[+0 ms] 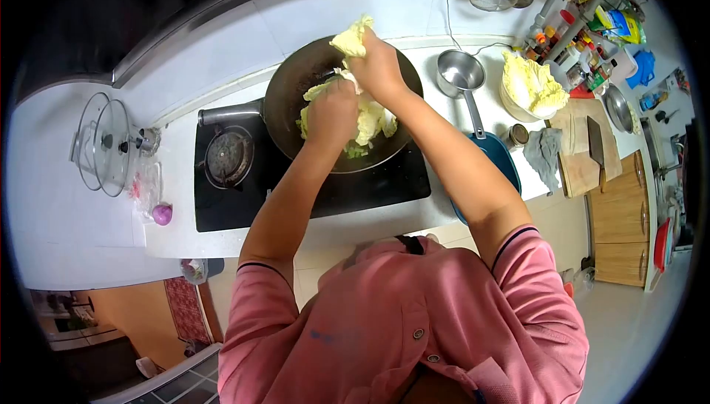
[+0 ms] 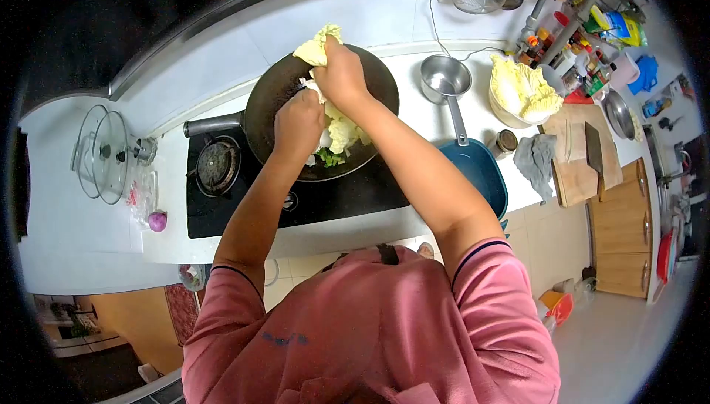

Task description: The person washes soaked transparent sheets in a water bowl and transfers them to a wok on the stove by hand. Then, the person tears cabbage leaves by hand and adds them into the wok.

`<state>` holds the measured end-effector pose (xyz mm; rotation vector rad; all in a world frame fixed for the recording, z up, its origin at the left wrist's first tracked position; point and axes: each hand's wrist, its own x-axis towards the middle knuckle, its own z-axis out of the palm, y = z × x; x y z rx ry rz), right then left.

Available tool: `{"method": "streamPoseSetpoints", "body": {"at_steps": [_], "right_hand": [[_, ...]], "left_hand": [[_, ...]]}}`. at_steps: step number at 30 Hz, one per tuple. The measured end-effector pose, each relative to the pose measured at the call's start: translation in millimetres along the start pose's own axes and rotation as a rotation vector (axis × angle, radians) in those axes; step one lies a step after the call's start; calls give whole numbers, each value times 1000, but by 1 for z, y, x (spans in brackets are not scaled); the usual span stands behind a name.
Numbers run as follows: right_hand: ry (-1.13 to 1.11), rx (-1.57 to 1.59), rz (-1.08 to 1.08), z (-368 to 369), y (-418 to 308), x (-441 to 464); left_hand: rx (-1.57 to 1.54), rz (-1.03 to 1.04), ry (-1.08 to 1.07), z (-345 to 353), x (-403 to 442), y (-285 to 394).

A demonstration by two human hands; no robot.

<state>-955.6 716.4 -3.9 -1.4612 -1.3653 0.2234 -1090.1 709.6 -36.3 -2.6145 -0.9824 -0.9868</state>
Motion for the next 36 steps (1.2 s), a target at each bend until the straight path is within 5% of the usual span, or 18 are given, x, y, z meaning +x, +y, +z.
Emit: {"method": "streamPoseSetpoints", "body": {"at_steps": [8, 9, 14, 21, 25, 26, 29, 32, 35, 36], "right_hand": [[144, -39, 177, 23, 5, 3], [137, -112, -44, 23, 6, 4], [-294, -549, -236, -10, 18, 10], [-440, -380, 191, -19, 36, 13], [-383, -522, 91, -22, 41, 9], [-455, -360, 386, -31, 36, 9], [-364, -384, 350, -35, 38, 12], [-226, -178, 238, -32, 45, 12], [-315, -80, 237, -34, 36, 8], [-355, -139, 188, -29, 42, 4]], "left_hand": [[1, 29, 73, 2, -6, -12], [-4, 28, 65, 1, -6, -14], [129, 127, -210, -13, -4, -23], [-108, -116, -77, -9, 4, -39], [-402, -193, -4, -10, 6, -48], [-501, -198, 30, -11, 6, -48], [-872, -475, -142, -16, 5, -47], [-706, -243, -210, -15, 0, -45], [-640, -215, -350, 10, -16, -61], [-738, -379, -537, -8, -4, -53]]}}
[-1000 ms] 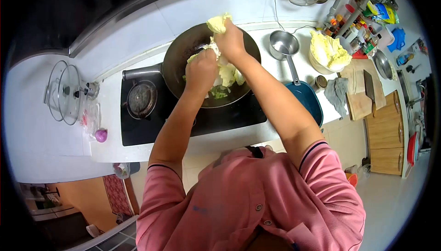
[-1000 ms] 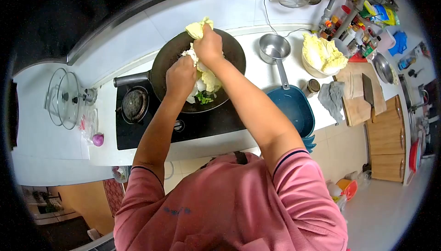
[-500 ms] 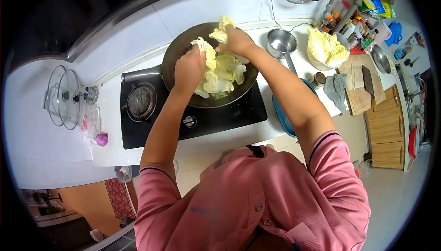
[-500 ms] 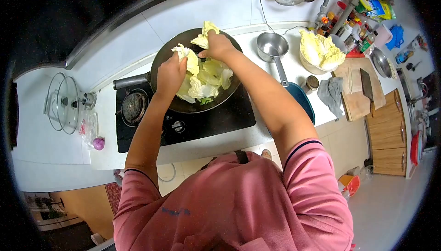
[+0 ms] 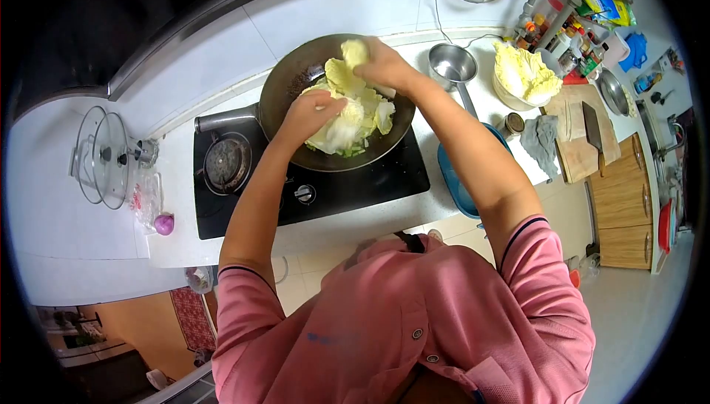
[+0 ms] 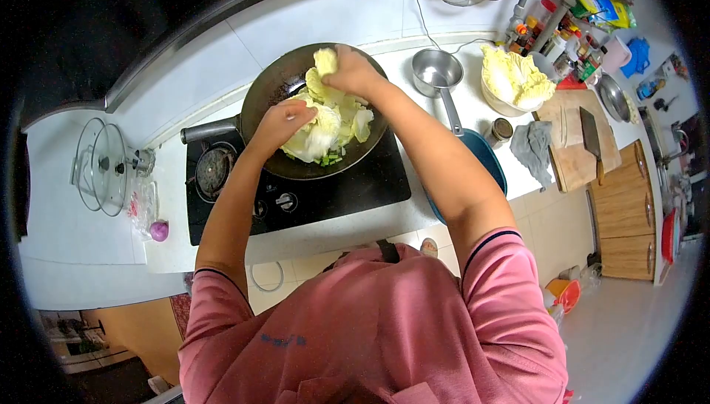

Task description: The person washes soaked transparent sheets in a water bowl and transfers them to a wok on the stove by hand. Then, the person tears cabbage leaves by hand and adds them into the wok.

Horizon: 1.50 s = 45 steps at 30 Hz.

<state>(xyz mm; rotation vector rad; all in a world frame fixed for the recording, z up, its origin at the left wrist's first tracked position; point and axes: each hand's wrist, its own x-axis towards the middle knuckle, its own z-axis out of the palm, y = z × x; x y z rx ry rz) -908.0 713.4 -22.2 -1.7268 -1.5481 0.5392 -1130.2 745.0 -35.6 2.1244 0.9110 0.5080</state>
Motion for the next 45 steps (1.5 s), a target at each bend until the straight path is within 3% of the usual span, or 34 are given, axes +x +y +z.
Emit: {"method": "streamPoseSetpoints", "body": {"at_steps": [3, 6, 9, 15, 22, 25, 26, 29, 34, 39, 43, 45], "right_hand": [[-114, -295, 12, 11, 12, 1], [-48, -409, -17, 14, 12, -13], [-95, -337, -24, 4, 5, -26], [22, -110, -102, -53, 8, -53], [105, 79, 62, -127, 54, -108], [136, 163, 203, -151, 74, -134], [150, 182, 249, -161, 82, -143], [154, 270, 327, -173, 120, -165], [234, 292, 450, -198, 172, -191], [502, 168, 564, -238, 234, -199], [577, -432, 583, -272, 298, -183], [516, -313, 692, -283, 311, -166]], "left_hand": [[136, -62, -93, -6, 11, -33], [215, 202, 42, 0, 11, -49], [890, -101, -35, 11, 0, -24], [722, 78, -102, 35, 10, -38], [821, 140, -194, 65, 17, -6], [1107, 259, 34, 75, 27, 9], [979, 411, 236, 82, 31, 18], [832, 571, 317, 101, 41, 70], [509, 675, 207, 160, 41, 138], [362, 638, 145, 222, 41, 171], [229, 555, 98, 256, 36, 186], [196, 542, 111, 267, 33, 189]]}}
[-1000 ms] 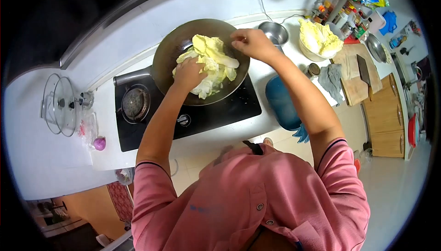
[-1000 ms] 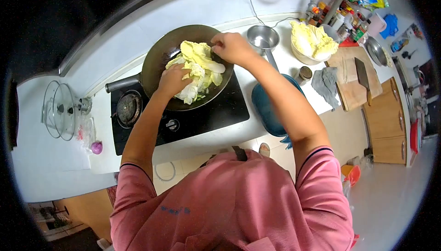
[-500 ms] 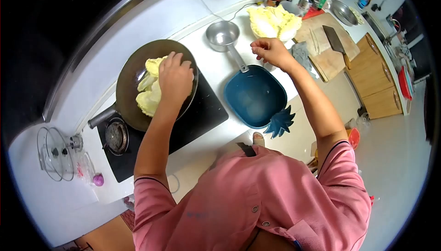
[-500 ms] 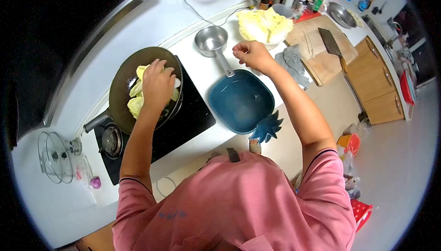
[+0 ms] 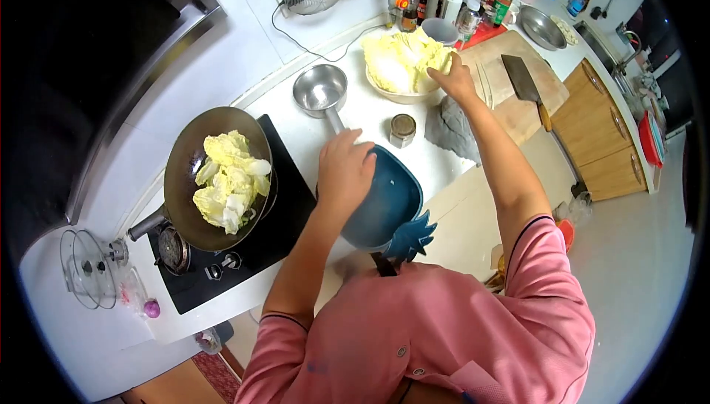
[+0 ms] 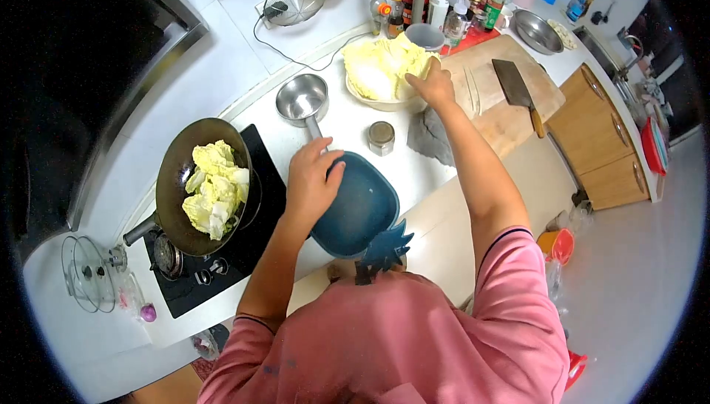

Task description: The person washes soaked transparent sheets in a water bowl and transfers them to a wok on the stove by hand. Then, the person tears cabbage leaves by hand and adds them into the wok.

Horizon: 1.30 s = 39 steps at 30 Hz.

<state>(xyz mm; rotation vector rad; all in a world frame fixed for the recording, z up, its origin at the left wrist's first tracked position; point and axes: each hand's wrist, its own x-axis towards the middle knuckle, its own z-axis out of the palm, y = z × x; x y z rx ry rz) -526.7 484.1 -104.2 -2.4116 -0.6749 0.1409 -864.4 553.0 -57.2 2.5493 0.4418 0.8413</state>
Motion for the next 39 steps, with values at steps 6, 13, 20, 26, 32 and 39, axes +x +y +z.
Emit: {"method": "streamPoseSetpoints", "body": {"at_steps": [6, 13, 20, 26, 32, 39], "right_hand": [[75, 10, -37, 24, -6, 45], [91, 992, -189, -4, -10, 23], [-685, 1537, -126, -23, -112, -109], [-982, 1474, -175, 9, -172, -156], [-1014, 1425, -130, 31, -243, -193], [-1056, 1338, -159, 70, -303, -230]], "left_hand": [[46, -57, 15, 7, -5, 13], [-20, -115, 60, 4, -2, 10], [-529, -534, 71, -26, 30, 16], [-425, -652, 236, -68, 1, -25], [-647, -691, 496, -107, -46, -81], [-909, -775, 490, -173, -87, -103]]}}
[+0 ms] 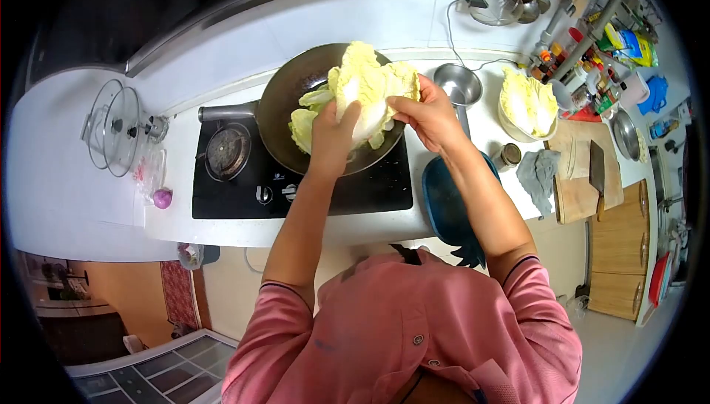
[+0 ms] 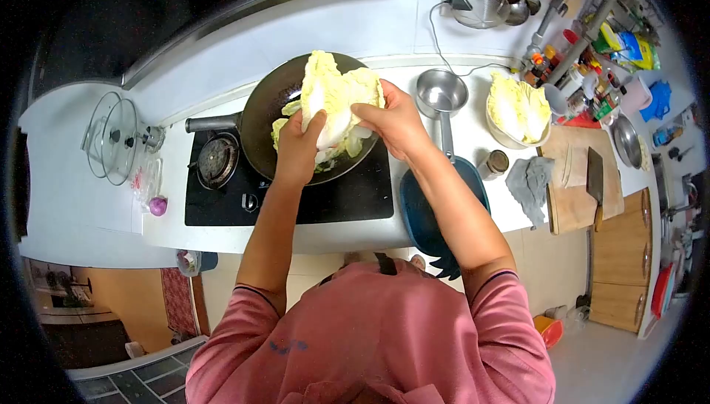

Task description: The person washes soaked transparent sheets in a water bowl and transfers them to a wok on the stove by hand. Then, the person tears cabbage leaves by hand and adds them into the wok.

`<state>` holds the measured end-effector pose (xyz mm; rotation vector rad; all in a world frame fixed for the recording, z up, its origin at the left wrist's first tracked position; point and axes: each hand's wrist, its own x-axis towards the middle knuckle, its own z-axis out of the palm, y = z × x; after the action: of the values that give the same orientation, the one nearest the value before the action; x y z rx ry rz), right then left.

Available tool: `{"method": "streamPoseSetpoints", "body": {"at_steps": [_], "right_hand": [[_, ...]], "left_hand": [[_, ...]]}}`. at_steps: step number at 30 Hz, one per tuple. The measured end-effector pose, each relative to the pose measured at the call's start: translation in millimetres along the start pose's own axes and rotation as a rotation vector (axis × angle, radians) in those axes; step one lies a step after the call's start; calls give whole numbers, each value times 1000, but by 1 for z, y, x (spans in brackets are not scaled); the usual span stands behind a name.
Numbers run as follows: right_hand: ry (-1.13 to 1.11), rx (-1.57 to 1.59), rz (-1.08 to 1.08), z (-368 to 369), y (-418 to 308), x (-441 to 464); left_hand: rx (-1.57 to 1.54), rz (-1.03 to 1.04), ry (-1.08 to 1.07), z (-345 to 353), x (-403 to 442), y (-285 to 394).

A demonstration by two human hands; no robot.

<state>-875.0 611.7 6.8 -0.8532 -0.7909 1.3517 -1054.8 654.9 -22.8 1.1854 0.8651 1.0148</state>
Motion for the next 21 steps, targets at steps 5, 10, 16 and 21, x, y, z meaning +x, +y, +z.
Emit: {"method": "streamPoseSetpoints", "body": {"at_steps": [5, 10, 16, 21], "right_hand": [[24, 94, 41, 29, 17, 20], [8, 268, 92, 48, 36, 35], [-32, 228, 181, 63, 43, 41], [-10, 54, 178, 67, 45, 40]], "left_hand": [[-150, -307, -99, -37, -5, 26], [-244, -148, -80, -57, -5, 26], [-298, -54, -59, -74, 5, 16], [62, -143, -225, -84, -1, 28]]}}
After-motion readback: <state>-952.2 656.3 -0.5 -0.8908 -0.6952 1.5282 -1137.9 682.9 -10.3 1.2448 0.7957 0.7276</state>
